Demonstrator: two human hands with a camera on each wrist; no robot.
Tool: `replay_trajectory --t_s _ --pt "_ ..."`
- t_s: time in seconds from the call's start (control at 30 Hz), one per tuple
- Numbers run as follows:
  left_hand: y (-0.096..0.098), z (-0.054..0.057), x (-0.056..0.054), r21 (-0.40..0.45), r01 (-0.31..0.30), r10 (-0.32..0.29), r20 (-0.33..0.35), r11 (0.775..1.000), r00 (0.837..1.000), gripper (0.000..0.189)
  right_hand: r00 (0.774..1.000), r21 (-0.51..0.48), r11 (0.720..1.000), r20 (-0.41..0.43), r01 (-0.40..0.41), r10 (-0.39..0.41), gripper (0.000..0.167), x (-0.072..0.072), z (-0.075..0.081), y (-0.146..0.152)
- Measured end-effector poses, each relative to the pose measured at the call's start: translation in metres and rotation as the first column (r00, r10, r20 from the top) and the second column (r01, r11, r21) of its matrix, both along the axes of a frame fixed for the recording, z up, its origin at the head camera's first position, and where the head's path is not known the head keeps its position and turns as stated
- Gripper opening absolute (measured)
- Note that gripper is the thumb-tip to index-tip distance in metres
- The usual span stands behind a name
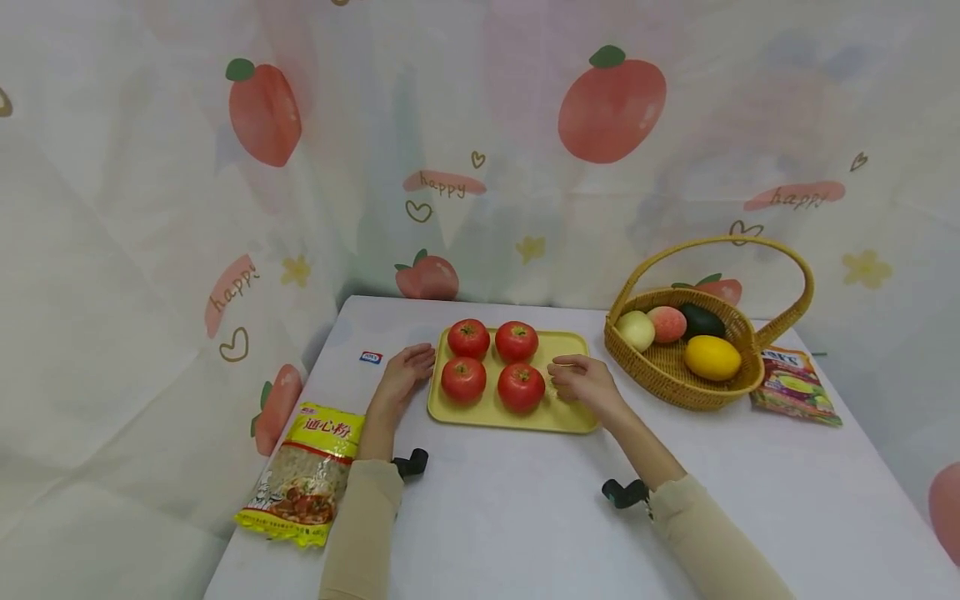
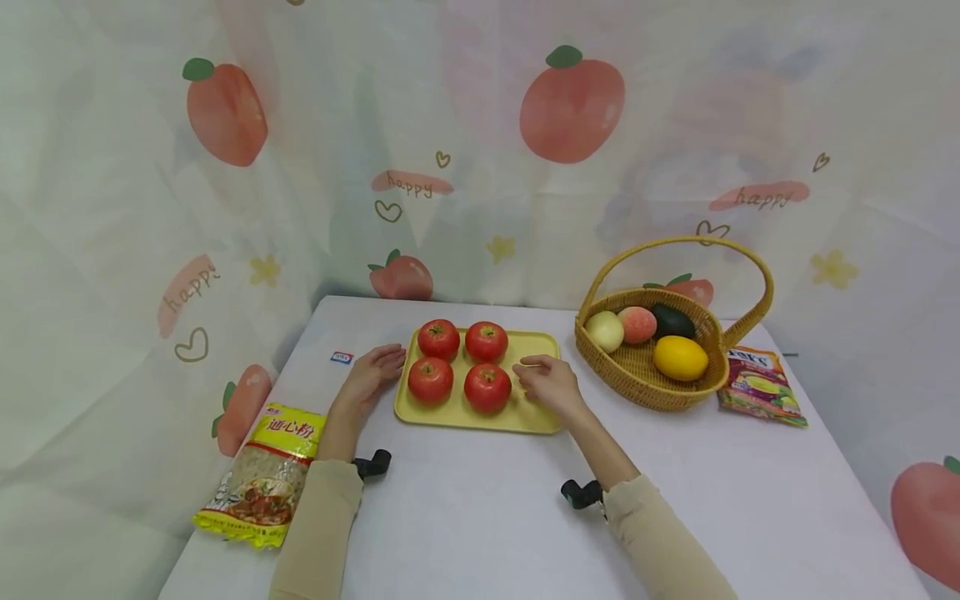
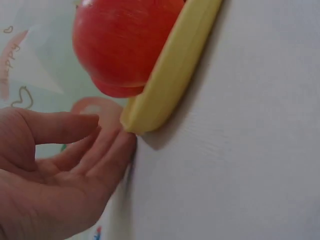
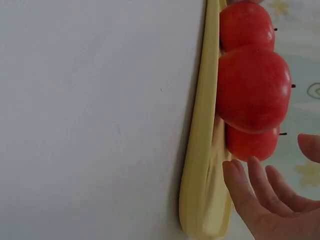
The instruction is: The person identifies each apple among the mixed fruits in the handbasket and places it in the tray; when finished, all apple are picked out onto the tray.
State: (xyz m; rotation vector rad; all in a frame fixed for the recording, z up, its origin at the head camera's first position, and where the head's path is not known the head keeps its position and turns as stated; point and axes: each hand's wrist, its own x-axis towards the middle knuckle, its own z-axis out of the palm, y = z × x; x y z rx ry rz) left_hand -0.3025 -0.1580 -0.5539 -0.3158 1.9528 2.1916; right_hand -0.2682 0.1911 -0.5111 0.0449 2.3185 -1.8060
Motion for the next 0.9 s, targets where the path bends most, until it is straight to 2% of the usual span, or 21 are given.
replay_trajectory --t_s 0.1,0.27,0.4,0.47,0.53,0.57,0.63,0.7,0.77,0.83,0.9 --pt "-0.001 0.012 0.002 -0.050 -0.005 0.004 -0.021 0.999 1.000 0.051 0.994 0.083 0.996 -0.105 0.015 -0.006 0.050 0.001 0.006 0.009" --pt "0.004 0.037 0.008 -0.156 -0.030 0.008 -0.140 0.987 0.990 0.051 0.962 0.250 0.965 -0.272 0.081 -0.011 0.047 0.002 0.017 0.025" --pt "0.010 0.053 0.015 -0.258 -0.055 -0.004 -0.222 0.965 0.975 0.050 0.933 0.328 0.935 -0.360 0.133 -0.006 0.044 0.005 0.028 0.034" --pt "0.013 0.061 0.019 -0.328 -0.059 -0.025 -0.246 0.943 0.969 0.050 0.924 0.342 0.929 -0.382 0.140 0.001 0.044 0.007 0.033 0.038" --pt "0.015 0.068 0.024 -0.424 -0.060 -0.062 -0.268 0.904 0.961 0.050 0.917 0.359 0.922 -0.398 0.148 0.008 0.047 0.010 0.037 0.041" --pt "0.015 0.071 0.026 -0.477 -0.063 -0.084 -0.280 0.876 0.956 0.050 0.914 0.373 0.915 -0.406 0.154 0.012 0.048 0.011 0.039 0.042" --pt "0.015 0.079 0.030 -0.575 -0.064 -0.137 -0.299 0.816 0.944 0.051 0.902 0.401 0.900 -0.431 0.171 0.021 0.051 0.014 0.042 0.045" --pt "0.015 0.086 0.034 -0.660 -0.059 -0.198 -0.309 0.749 0.930 0.052 0.887 0.448 0.872 -0.460 0.198 0.035 0.053 0.018 0.046 0.049" --pt "0.016 0.094 0.039 -0.718 -0.045 -0.257 -0.307 0.695 0.916 0.054 0.869 0.486 0.847 -0.490 0.216 0.059 0.053 0.020 0.049 0.052" --pt "0.016 0.101 0.043 -0.771 -0.025 -0.318 -0.292 0.636 0.902 0.058 0.850 0.519 0.824 -0.519 0.228 0.092 0.052 0.023 0.053 0.056" --pt "0.017 0.107 0.049 -0.823 -0.001 -0.374 -0.259 0.567 0.890 0.067 0.826 0.545 0.805 -0.549 0.234 0.131 0.051 0.026 0.057 0.059"
